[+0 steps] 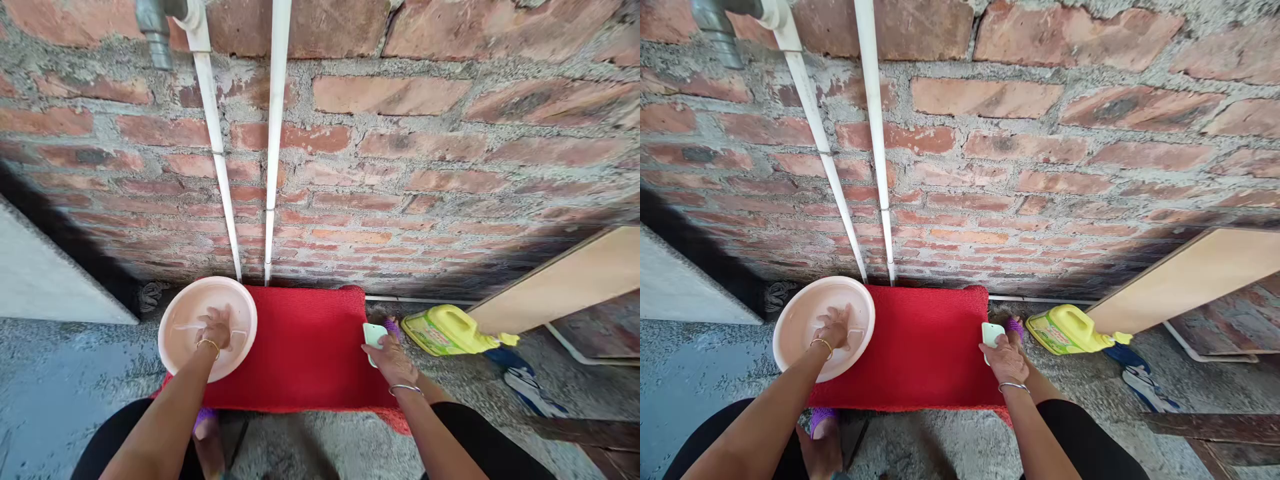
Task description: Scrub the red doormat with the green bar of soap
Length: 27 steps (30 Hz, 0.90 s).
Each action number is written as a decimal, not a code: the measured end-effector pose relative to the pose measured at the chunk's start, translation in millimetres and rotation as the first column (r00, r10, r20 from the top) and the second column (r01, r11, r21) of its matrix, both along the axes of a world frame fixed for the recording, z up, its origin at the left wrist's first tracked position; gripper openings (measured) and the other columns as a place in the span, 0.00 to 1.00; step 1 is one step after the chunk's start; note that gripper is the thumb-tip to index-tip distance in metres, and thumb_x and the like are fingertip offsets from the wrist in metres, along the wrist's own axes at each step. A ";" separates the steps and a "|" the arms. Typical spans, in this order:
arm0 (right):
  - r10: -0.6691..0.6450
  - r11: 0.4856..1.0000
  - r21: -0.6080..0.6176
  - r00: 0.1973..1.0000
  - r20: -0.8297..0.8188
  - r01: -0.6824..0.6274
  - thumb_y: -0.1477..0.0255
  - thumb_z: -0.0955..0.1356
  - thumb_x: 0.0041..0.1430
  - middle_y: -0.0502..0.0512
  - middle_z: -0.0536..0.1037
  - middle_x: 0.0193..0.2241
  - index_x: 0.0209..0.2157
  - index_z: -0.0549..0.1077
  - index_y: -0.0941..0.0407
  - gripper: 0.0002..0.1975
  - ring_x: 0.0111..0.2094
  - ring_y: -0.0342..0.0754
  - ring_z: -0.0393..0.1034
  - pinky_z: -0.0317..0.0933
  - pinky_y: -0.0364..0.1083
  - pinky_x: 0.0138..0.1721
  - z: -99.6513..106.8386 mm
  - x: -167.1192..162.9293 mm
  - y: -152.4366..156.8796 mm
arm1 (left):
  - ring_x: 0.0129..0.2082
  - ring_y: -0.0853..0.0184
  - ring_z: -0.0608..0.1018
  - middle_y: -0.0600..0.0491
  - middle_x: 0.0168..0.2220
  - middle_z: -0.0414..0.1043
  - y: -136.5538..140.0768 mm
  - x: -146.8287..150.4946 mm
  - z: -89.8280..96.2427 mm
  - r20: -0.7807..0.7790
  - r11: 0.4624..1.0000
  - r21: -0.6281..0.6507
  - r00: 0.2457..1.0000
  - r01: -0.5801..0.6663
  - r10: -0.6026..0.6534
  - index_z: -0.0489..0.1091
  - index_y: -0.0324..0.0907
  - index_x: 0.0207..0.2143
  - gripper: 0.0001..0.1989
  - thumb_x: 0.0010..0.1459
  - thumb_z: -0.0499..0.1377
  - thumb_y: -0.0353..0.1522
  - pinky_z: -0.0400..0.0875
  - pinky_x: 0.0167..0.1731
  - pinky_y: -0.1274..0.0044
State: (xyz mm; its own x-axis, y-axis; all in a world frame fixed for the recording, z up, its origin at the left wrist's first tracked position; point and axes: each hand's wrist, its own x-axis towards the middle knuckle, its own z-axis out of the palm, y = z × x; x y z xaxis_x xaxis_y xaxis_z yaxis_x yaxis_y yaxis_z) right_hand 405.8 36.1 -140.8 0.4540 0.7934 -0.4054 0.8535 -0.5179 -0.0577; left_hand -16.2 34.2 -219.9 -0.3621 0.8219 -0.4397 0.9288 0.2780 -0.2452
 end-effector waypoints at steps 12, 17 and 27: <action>0.463 0.883 0.053 0.846 -0.263 -0.467 0.61 0.70 0.56 0.59 0.74 0.52 0.53 0.71 0.49 0.23 0.54 0.55 0.71 0.64 0.50 0.48 -14.8 -244.8 38.2 | 0.63 0.23 0.61 0.29 0.71 0.46 2.0 1.6 10.7 -0.051 0.993 -0.120 0.999 -0.001 -0.005 0.35 0.56 0.72 0.67 0.37 0.75 0.43 0.79 0.28 0.49; 0.539 0.839 0.047 0.813 -0.221 -0.543 0.64 0.70 0.55 0.61 0.73 0.54 0.55 0.70 0.49 0.24 0.56 0.57 0.68 0.63 0.50 0.50 -18.4 -228.4 42.1 | 0.62 0.23 0.62 0.28 0.71 0.47 3.9 1.3 13.1 -0.069 0.989 -0.150 0.997 0.012 -0.023 0.33 0.56 0.71 0.67 0.38 0.74 0.43 0.79 0.24 0.54; 0.071 0.997 0.008 0.997 -0.007 -0.071 0.56 0.67 0.59 0.63 0.77 0.49 0.53 0.71 0.51 0.23 0.50 0.57 0.75 0.66 0.53 0.48 -11.9 -12.9 46.4 | 0.61 0.21 0.62 0.26 0.69 0.48 0.1 0.5 11.4 -0.039 0.992 -0.120 0.998 0.047 -0.052 0.32 0.52 0.72 0.67 0.39 0.73 0.41 0.79 0.24 0.56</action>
State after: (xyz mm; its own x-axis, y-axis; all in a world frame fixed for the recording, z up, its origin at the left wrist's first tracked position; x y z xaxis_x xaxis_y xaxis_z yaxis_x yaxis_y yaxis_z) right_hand 392.9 82.5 -152.7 0.3929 0.8270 -0.4020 0.8878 -0.4551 -0.0684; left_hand -15.7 34.3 -208.5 -0.3429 0.7818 -0.5207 0.9287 0.1987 -0.3132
